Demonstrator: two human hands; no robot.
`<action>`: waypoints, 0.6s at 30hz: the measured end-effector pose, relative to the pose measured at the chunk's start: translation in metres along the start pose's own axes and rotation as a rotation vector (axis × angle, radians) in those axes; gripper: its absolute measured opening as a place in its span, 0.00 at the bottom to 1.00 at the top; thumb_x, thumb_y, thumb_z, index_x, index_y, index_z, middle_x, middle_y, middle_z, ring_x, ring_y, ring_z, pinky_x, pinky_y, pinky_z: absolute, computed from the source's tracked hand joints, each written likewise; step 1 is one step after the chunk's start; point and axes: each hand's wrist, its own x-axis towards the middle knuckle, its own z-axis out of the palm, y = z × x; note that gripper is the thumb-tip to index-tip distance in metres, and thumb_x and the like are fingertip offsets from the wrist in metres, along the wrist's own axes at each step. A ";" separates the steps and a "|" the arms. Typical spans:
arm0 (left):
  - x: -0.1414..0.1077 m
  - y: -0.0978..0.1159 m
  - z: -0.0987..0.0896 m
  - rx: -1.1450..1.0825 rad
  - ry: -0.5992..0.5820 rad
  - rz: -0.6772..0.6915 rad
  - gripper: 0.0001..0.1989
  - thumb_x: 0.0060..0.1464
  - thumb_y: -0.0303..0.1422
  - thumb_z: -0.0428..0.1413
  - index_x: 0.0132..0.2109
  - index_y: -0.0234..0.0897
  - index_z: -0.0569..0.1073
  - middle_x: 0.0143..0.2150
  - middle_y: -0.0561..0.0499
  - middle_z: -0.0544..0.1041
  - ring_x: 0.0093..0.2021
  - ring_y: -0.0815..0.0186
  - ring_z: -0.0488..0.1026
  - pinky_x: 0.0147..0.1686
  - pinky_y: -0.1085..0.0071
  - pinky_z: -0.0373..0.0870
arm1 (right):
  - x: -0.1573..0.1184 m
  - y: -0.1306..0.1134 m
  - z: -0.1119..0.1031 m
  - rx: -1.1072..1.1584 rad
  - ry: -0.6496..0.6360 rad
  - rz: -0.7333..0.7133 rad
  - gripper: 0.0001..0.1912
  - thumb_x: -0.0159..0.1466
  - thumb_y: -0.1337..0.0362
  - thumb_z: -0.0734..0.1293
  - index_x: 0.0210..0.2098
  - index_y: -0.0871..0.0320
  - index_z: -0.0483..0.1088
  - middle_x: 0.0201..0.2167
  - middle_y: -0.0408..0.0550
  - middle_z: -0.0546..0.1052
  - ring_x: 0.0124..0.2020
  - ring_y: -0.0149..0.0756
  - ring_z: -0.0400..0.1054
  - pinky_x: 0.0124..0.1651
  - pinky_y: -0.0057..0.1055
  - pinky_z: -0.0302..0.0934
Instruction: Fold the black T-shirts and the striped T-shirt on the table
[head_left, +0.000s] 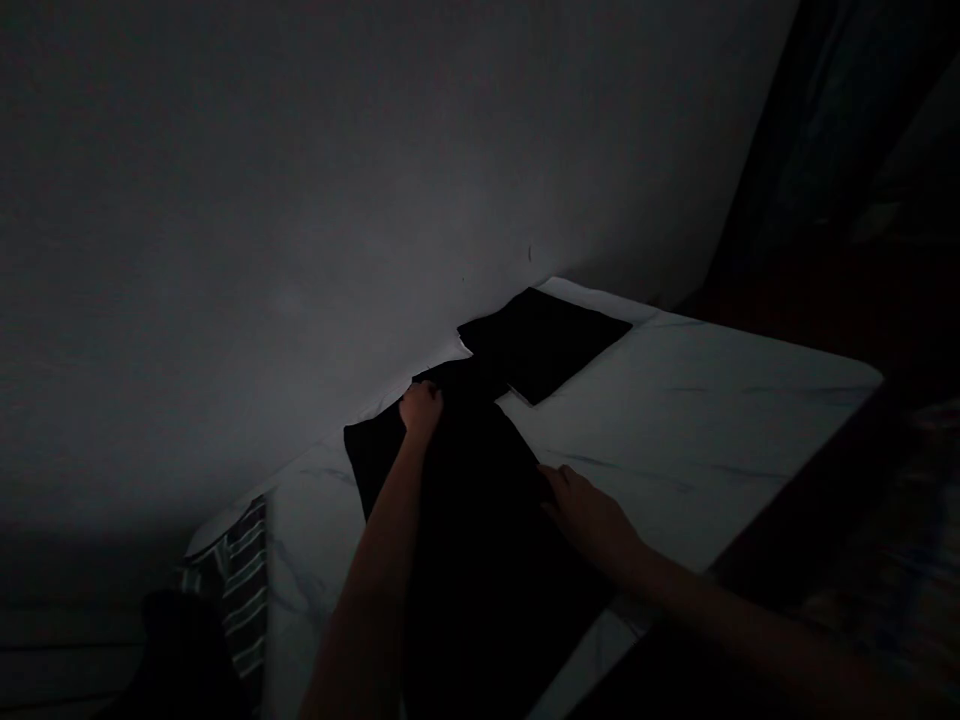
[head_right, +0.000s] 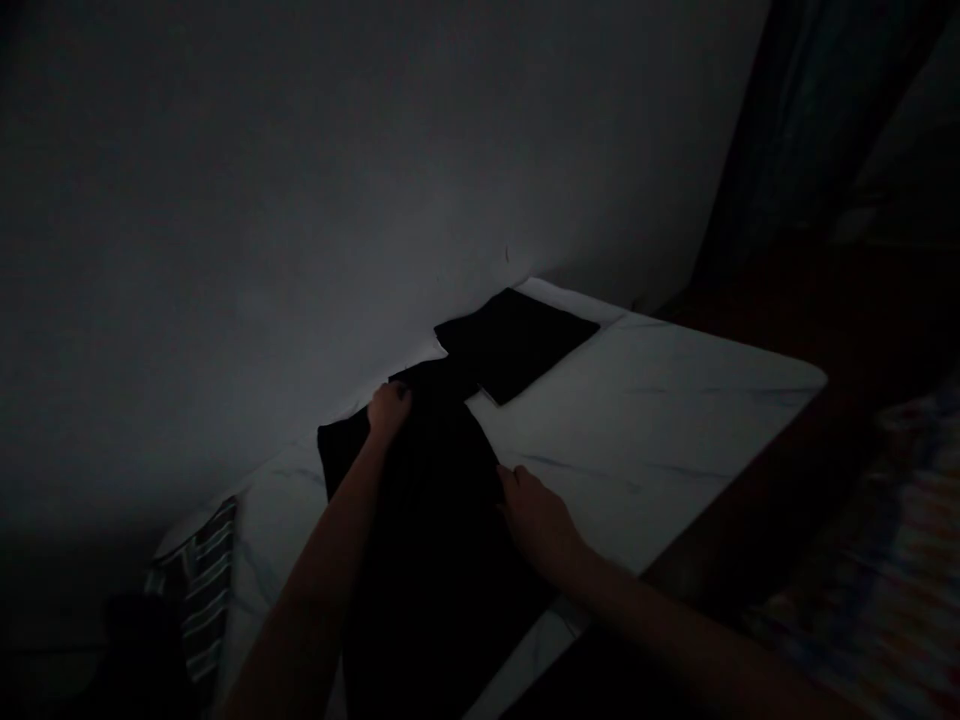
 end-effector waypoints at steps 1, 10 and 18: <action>0.004 0.027 0.002 -0.037 -0.020 0.038 0.17 0.62 0.39 0.50 0.53 0.41 0.74 0.52 0.42 0.76 0.52 0.56 0.73 0.48 0.63 0.70 | 0.000 -0.002 -0.004 0.020 -0.029 0.034 0.24 0.64 0.69 0.62 0.60 0.59 0.63 0.50 0.60 0.75 0.45 0.46 0.74 0.44 0.39 0.67; 0.009 0.150 0.040 -0.177 -0.045 0.003 0.20 0.54 0.27 0.57 0.55 0.31 0.69 0.57 0.28 0.69 0.58 0.43 0.67 0.48 0.52 0.68 | -0.023 0.015 -0.022 -0.004 -0.219 0.124 0.24 0.65 0.64 0.65 0.59 0.56 0.61 0.41 0.54 0.80 0.42 0.47 0.76 0.36 0.33 0.62; 0.037 0.135 0.042 -0.210 -0.029 -0.150 0.13 0.61 0.23 0.49 0.49 0.28 0.75 0.51 0.29 0.74 0.53 0.45 0.73 0.47 0.53 0.70 | -0.032 0.015 -0.025 0.028 -0.242 0.129 0.23 0.66 0.62 0.64 0.60 0.54 0.62 0.40 0.54 0.81 0.41 0.48 0.77 0.36 0.34 0.63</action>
